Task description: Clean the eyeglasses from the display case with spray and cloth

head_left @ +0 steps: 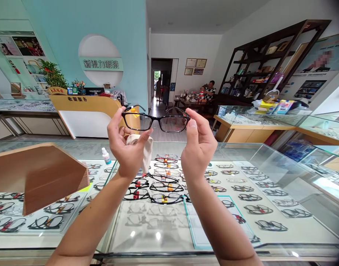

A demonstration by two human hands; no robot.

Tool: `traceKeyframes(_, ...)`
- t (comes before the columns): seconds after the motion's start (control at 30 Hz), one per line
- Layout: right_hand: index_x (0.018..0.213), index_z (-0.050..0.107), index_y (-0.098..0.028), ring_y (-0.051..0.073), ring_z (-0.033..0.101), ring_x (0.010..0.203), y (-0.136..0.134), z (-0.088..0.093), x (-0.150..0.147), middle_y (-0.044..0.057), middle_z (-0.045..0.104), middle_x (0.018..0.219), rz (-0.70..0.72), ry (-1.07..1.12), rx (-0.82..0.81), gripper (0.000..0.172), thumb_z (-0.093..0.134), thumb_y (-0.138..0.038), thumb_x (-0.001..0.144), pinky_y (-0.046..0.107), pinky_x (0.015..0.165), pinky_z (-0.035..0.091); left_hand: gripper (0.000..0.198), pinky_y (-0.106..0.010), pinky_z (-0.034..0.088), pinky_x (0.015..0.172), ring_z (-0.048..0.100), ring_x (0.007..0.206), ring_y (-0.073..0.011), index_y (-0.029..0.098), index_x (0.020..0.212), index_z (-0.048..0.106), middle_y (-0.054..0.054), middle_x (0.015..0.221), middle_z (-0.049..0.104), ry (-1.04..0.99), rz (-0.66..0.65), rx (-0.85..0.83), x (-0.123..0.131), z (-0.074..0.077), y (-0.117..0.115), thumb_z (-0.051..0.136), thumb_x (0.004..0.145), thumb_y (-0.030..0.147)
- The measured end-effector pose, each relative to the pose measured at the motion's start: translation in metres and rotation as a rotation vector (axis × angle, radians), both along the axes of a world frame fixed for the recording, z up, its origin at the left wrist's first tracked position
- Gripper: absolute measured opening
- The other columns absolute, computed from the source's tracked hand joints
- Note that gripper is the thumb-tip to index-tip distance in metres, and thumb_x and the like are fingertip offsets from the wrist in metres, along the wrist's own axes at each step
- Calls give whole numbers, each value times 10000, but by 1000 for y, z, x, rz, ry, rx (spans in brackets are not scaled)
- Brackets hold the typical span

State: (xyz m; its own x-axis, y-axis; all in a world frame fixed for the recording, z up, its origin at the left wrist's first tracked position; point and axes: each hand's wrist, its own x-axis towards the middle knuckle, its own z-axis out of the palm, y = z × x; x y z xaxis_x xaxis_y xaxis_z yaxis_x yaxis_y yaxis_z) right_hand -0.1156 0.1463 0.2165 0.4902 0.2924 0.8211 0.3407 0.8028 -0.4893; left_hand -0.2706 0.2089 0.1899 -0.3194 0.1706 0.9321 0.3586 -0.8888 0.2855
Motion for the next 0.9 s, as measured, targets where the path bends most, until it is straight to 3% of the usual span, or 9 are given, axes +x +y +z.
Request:
traceKeyframes(0.17,1242,843,-304,269,729,1309,-4,2,0,68,808,1319,65,51,-61,296,630,-447,1096,528,1217,564,889,-407,646,933,697,1325,-290,324,1615,500,-169,1668,583,-14,-47,-26,4,-2,-4,858,904,720)
traceKeyframes(0.37,1315,808,-308,286,727,1293,-3,1,0,79,774,1405,228,101,-111,369,617,-539,1098,553,1221,559,955,-422,642,947,706,1322,-308,322,1611,495,-180,1674,565,-36,-126,-72,5,-2,-4,868,855,771)
traceKeyframes(0.67,1239,816,-296,259,805,1163,1,3,3,78,831,1268,360,137,-115,336,654,-544,1080,483,1062,650,933,-473,640,1071,629,1461,-347,303,1584,535,-162,1614,576,-44,-131,-36,7,0,-8,875,850,767)
traceKeyframes(0.9,1208,818,-286,244,811,1156,11,2,10,69,848,1252,493,178,-194,338,696,-551,1038,462,1044,672,909,-407,663,951,703,1272,-279,321,1560,551,-149,1630,575,-56,-99,-41,7,-2,-4,891,840,760)
